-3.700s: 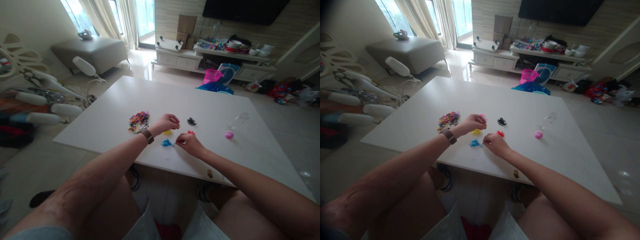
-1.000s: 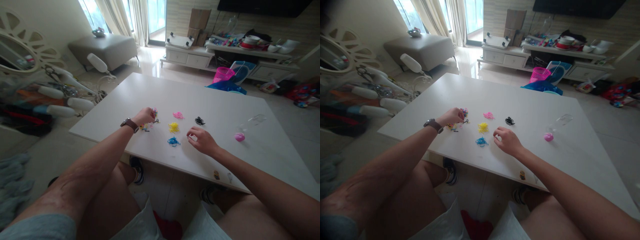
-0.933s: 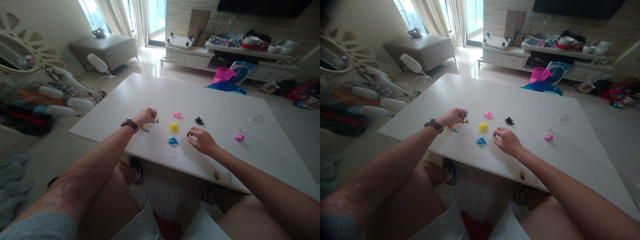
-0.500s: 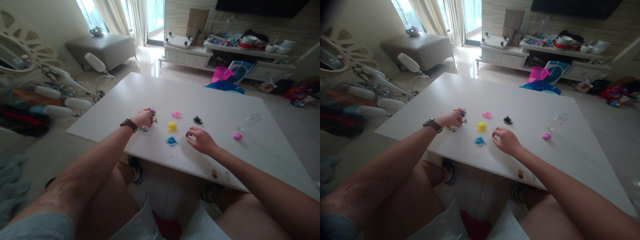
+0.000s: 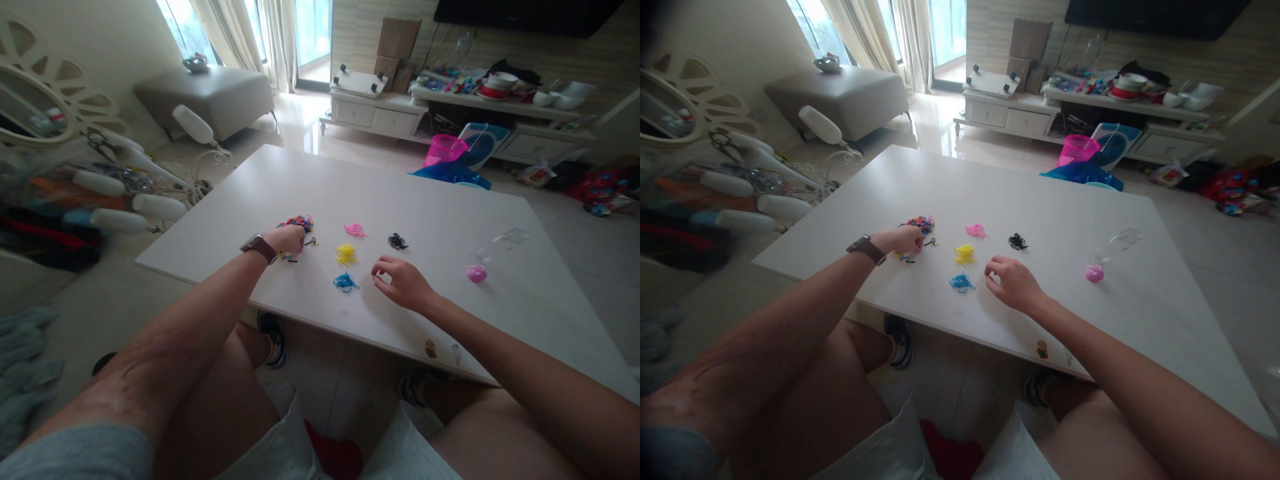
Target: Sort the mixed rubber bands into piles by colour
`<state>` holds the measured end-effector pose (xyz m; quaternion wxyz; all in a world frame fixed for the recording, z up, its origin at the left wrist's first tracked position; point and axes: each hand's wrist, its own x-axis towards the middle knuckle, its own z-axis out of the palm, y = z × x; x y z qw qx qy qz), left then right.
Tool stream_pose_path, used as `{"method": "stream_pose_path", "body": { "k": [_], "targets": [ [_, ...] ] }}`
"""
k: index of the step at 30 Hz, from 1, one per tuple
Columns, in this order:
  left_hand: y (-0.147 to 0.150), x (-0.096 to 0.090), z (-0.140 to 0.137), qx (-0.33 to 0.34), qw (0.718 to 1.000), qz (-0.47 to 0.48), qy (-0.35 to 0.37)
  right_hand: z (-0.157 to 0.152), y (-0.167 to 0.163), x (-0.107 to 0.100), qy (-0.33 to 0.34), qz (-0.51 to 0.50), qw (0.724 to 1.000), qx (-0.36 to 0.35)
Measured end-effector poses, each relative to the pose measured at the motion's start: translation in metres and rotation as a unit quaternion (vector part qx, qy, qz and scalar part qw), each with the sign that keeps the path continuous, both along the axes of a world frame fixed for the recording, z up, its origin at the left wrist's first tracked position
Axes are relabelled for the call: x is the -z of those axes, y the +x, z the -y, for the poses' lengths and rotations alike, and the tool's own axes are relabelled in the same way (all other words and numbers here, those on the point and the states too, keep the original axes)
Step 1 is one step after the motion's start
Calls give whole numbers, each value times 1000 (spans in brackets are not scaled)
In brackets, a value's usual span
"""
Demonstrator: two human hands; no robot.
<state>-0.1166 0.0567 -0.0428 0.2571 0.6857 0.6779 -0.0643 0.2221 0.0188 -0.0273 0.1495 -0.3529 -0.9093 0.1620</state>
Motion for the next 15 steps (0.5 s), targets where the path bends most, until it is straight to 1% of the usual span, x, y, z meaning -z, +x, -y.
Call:
{"method": "stream_pose_path", "body": {
  "k": [3,5,7,9,12,15],
  "targets": [
    [-3,-3,-2,10,999,23,30,0,0,0,-3,1,1000,-1],
    [-6,-8,-2,4,998,51,25,0,0,0,-4,4,1000,-1],
    [-10,-14,0,-13,997,75,3,0,0,1,-5,8,1000,0],
    [-13,-18,2,-21,997,78,-16,0,0,1,-5,12,1000,1],
    [-17,-21,6,-12,998,40,-51,0,-1,2,-6,18,1000,5],
    [-18,-20,7,-16,994,5,-111,1,-1,1,-12,24,1000,9]
  ]
}}
